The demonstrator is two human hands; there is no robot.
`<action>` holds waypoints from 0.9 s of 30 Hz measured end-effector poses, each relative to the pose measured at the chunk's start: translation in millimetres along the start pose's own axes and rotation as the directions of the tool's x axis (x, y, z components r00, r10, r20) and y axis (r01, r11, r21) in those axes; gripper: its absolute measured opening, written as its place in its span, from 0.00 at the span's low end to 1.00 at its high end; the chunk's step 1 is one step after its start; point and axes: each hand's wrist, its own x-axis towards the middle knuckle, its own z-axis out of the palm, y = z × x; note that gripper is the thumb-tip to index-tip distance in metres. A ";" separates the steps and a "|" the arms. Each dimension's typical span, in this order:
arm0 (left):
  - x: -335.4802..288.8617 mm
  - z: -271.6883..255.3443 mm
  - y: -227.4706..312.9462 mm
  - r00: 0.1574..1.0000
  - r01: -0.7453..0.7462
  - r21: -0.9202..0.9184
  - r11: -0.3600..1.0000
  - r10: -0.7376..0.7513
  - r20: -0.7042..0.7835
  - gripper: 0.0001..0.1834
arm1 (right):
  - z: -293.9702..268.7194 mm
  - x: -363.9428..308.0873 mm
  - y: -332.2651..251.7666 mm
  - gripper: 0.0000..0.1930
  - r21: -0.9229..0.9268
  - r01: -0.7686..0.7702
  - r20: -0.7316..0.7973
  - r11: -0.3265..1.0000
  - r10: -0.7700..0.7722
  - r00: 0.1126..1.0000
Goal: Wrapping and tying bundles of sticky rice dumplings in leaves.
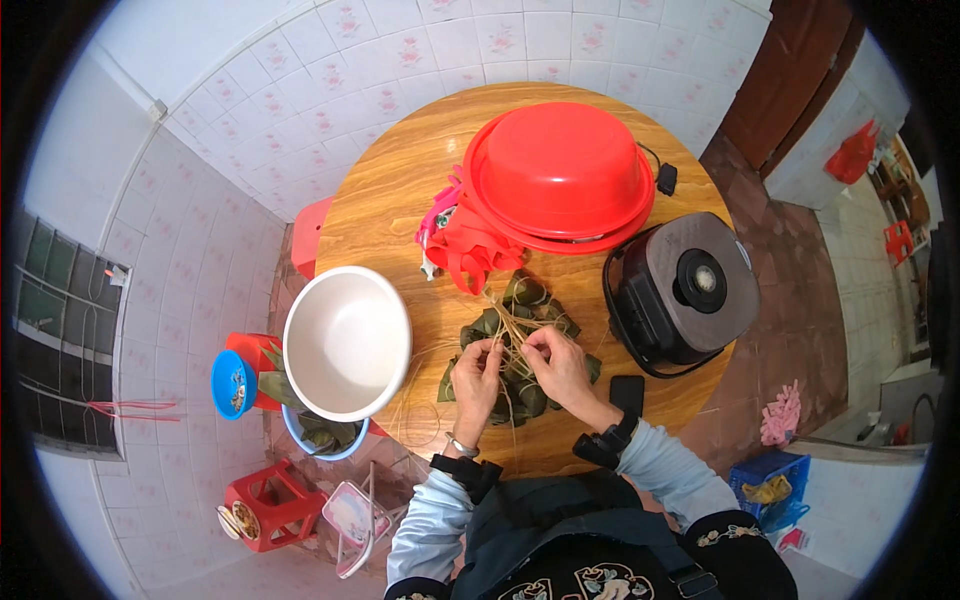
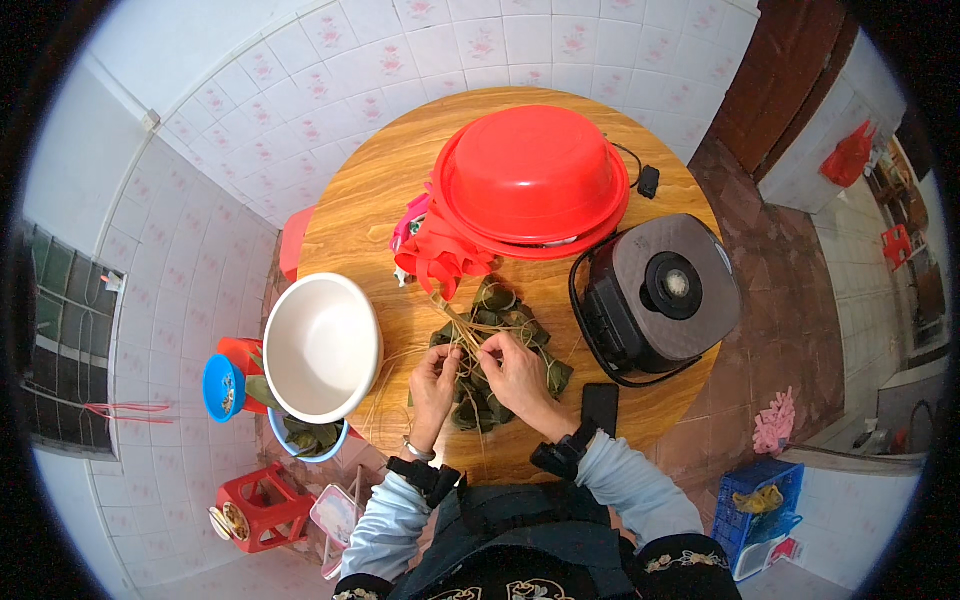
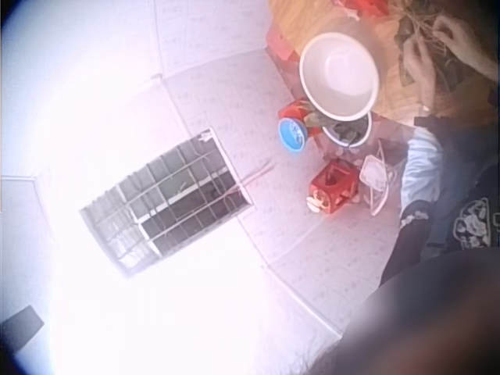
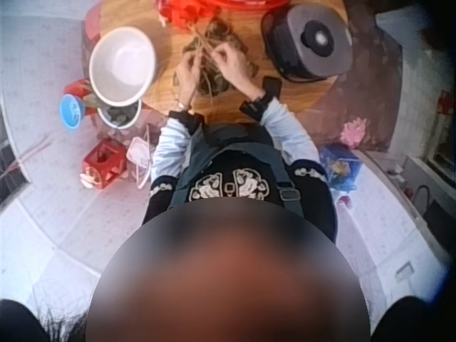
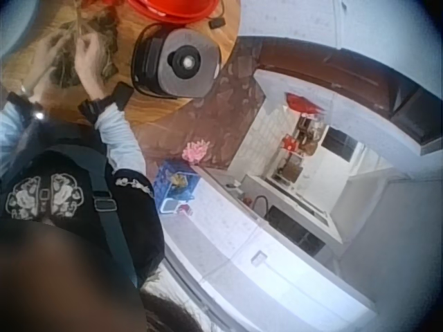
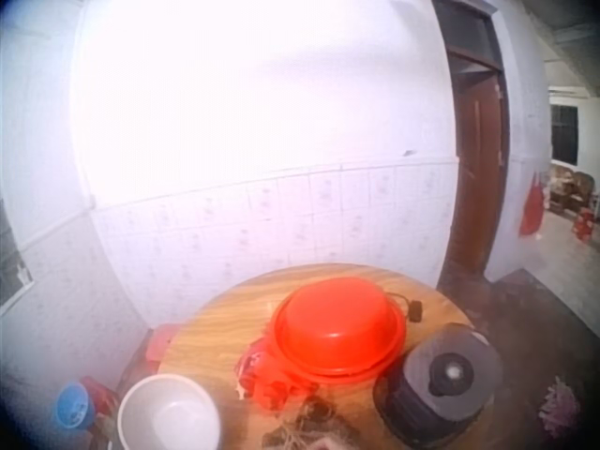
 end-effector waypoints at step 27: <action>-12.5 -6.8 -4.8 0.983 0.078 -0.282 0.956 -0.026 0.181 0.07 | 14.2 -34.8 19.2 0.09 0.161 -0.298 0.370 0.941 0.223 0.902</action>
